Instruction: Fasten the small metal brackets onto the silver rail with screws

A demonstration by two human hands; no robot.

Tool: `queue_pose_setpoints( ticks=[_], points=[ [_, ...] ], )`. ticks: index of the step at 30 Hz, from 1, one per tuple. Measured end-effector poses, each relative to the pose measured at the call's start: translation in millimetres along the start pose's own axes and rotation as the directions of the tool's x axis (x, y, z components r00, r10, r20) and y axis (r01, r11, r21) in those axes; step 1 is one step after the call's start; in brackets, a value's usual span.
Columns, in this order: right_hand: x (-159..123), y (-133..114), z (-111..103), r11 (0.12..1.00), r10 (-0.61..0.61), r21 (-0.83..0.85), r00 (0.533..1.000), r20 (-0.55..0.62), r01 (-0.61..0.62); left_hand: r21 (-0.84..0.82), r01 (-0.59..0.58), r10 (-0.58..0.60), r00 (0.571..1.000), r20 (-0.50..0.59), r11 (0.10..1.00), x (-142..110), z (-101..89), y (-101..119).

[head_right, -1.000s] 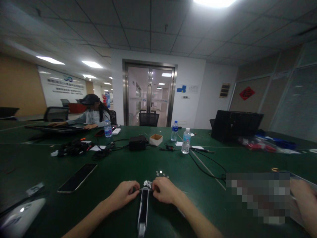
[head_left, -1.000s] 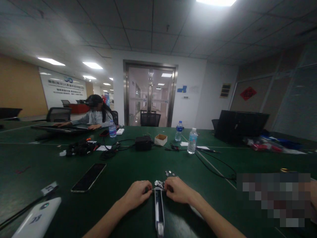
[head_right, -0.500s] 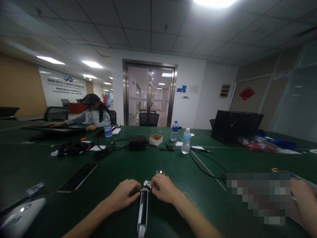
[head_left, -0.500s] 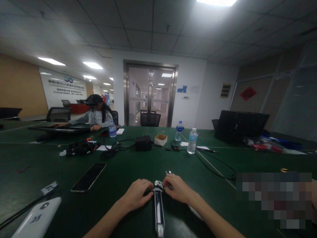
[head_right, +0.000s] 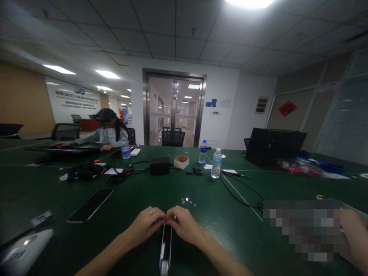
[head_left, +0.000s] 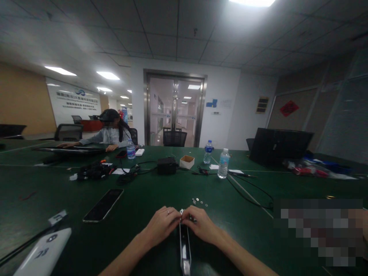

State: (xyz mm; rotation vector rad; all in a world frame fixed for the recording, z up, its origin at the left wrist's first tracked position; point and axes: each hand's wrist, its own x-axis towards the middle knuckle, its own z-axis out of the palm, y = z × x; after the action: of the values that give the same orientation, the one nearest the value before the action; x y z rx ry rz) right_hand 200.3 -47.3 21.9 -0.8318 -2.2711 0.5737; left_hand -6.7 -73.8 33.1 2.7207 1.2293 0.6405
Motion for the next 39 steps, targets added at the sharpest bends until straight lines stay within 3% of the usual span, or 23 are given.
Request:
queue_pose_setpoints(
  ticks=[13,19,25,32,39],
  points=[
    [0.2,3.1,3.1,0.995,0.049,0.088,0.999,-0.021,-0.047,0.004,-0.067,0.067,0.997,-0.03,0.998,-2.0,-0.9,-2.1],
    [2.1,-1.6,-9.1,0.996,0.024,-0.089,0.999,0.032,-0.021,0.024,0.03,-0.032,0.997,0.071,0.999,-1.3,-16.5,-1.5],
    [2.9,3.7,-34.1,0.937,0.117,-0.345,0.98,0.161,-0.055,0.061,0.177,-0.185,0.965,0.187,0.982,-2.6,-28.5,-12.4],
    [1.2,8.8,-38.3,0.929,0.123,-0.371,0.952,0.279,-0.011,0.045,0.184,-0.189,0.96,0.205,0.982,-2.3,-19.0,-18.9],
    [1.5,4.6,-37.3,0.938,0.132,-0.344,0.949,0.288,-0.026,0.021,0.169,-0.17,0.962,0.212,0.985,-1.6,-13.4,-18.5]
  ],
)
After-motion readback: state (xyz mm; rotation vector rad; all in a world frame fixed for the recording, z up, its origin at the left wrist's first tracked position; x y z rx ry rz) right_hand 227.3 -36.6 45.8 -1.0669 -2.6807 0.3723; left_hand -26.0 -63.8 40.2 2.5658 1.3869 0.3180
